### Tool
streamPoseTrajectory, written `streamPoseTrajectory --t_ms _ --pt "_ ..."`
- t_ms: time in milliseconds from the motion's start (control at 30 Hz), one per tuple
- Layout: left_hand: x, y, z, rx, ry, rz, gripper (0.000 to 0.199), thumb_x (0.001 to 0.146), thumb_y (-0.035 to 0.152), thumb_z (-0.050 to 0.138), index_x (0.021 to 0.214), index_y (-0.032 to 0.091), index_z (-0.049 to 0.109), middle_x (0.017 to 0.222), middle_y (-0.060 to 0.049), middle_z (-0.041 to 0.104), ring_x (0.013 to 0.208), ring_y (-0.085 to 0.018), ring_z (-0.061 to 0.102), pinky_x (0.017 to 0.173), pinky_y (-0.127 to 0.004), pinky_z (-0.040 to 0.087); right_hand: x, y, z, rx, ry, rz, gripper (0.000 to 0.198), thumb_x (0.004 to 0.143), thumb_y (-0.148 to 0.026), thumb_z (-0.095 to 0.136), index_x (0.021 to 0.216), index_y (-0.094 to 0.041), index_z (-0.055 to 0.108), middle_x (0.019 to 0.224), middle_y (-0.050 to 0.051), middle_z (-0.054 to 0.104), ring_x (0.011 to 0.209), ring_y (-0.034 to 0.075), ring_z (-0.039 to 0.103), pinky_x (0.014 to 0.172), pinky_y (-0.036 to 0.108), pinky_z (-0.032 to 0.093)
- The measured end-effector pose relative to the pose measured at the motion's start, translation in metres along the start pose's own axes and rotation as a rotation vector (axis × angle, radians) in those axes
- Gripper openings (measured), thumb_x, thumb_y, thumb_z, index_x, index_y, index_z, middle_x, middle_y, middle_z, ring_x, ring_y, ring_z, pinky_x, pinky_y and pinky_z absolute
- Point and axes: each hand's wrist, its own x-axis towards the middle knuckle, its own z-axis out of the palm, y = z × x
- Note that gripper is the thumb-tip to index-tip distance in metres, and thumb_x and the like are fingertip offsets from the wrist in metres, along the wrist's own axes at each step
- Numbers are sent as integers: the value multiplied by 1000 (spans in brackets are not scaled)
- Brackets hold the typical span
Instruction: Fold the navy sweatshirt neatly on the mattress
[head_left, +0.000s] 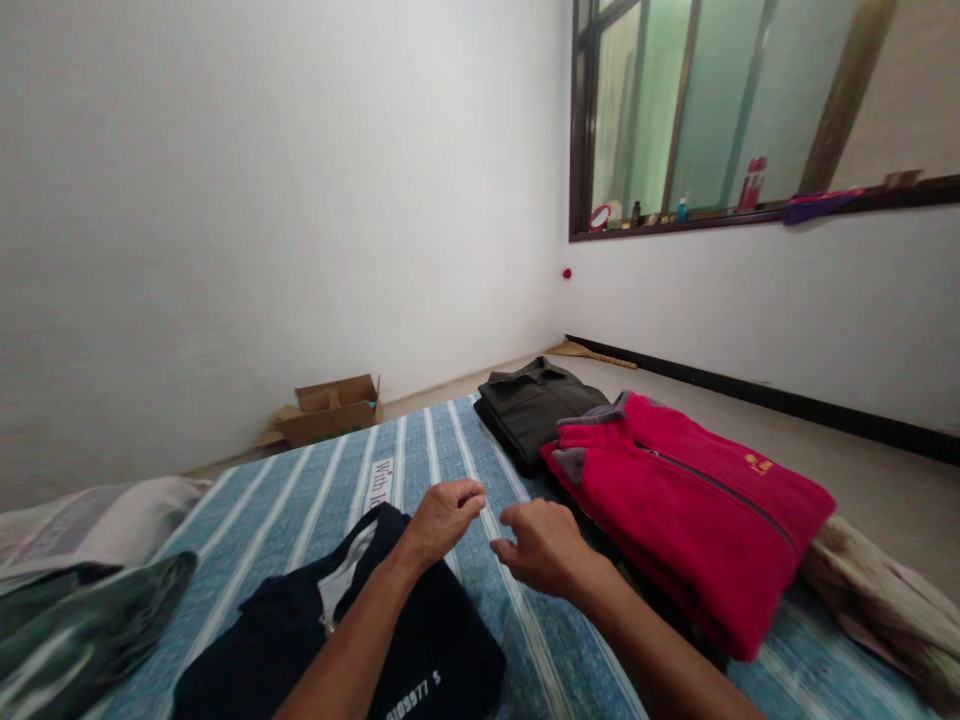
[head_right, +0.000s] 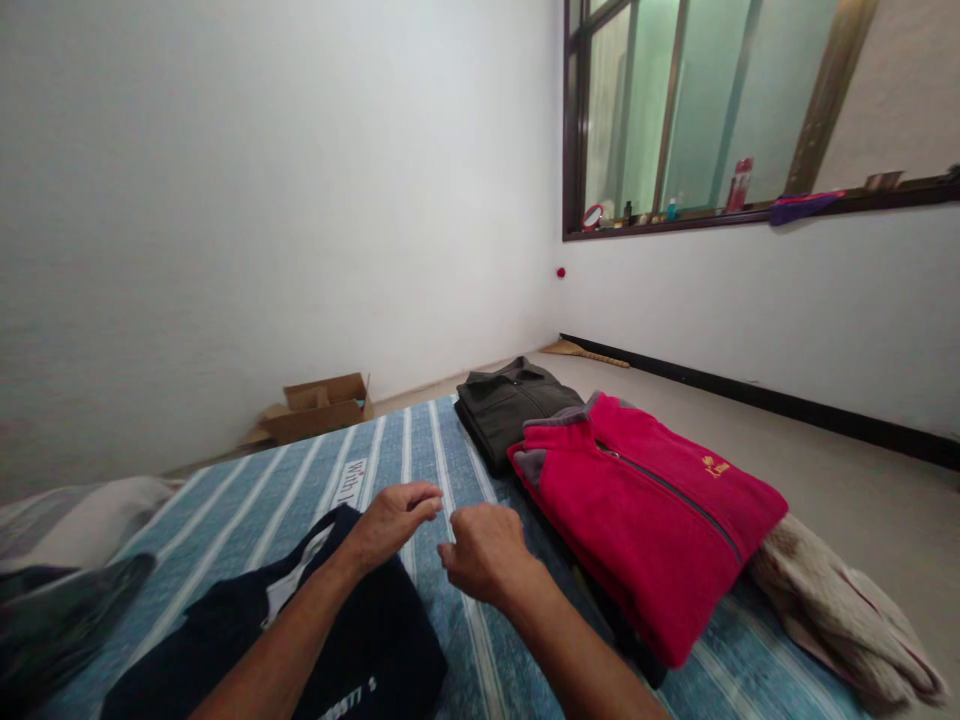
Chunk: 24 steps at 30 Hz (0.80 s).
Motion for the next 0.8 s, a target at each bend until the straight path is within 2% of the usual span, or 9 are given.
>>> streamPoseTrajectory --t_ms 100,200,300,400,533,667,800 --pt "-21 -6 -11 79 19 -60 24 75 33 46 70 19 65 65 0 63 68 -18 59 66 -26 44 -1 -13 3 13 -49 -54 32 83 -37 45 96 -17 67 95 13 69 94 27 63 75 34 45" --pt "-47 -19 -32 123 86 -127 27 75 37 46 79 21 68 77 0 69 77 -19 62 74 -27 45 4 -31 7 20 -78 -123 32 82 -37 45 94 -17 68 94 13 70 93 28 64 74 34 46" --pt "-77 -42 -58 164 252 -225 30 70 42 50 83 23 69 89 -1 71 87 -22 64 81 -28 46 12 -55 10 26 -105 -200 33 81 -38 46 93 -17 68 93 13 70 90 28 64 71 34 47" --pt "-108 -72 -83 208 423 -361 31 66 45 52 80 23 69 90 -2 72 88 -24 65 82 -28 47 25 -84 15 40 -141 -280 33 80 -39 46 92 -18 68 93 11 70 89 27 65 69 33 48" --pt "-144 -111 -101 274 594 -541 33 67 41 48 82 19 67 94 -7 71 89 -25 65 85 -30 46 48 -124 28 69 -138 -400 32 81 -39 46 93 -19 68 93 10 70 89 25 64 70 32 47" --pt "-165 -132 -102 352 606 -684 36 72 38 45 91 14 65 99 -12 69 91 -25 64 84 -31 45 78 -156 45 47 -109 -414 31 83 -35 45 96 -18 68 96 11 69 93 25 63 74 31 46" --pt "-168 -139 -95 317 528 -803 40 80 42 42 96 13 64 96 -12 69 91 -23 64 77 -28 45 113 -172 65 -15 -167 -391 28 77 -22 53 101 -16 67 100 13 68 94 26 62 74 31 46"
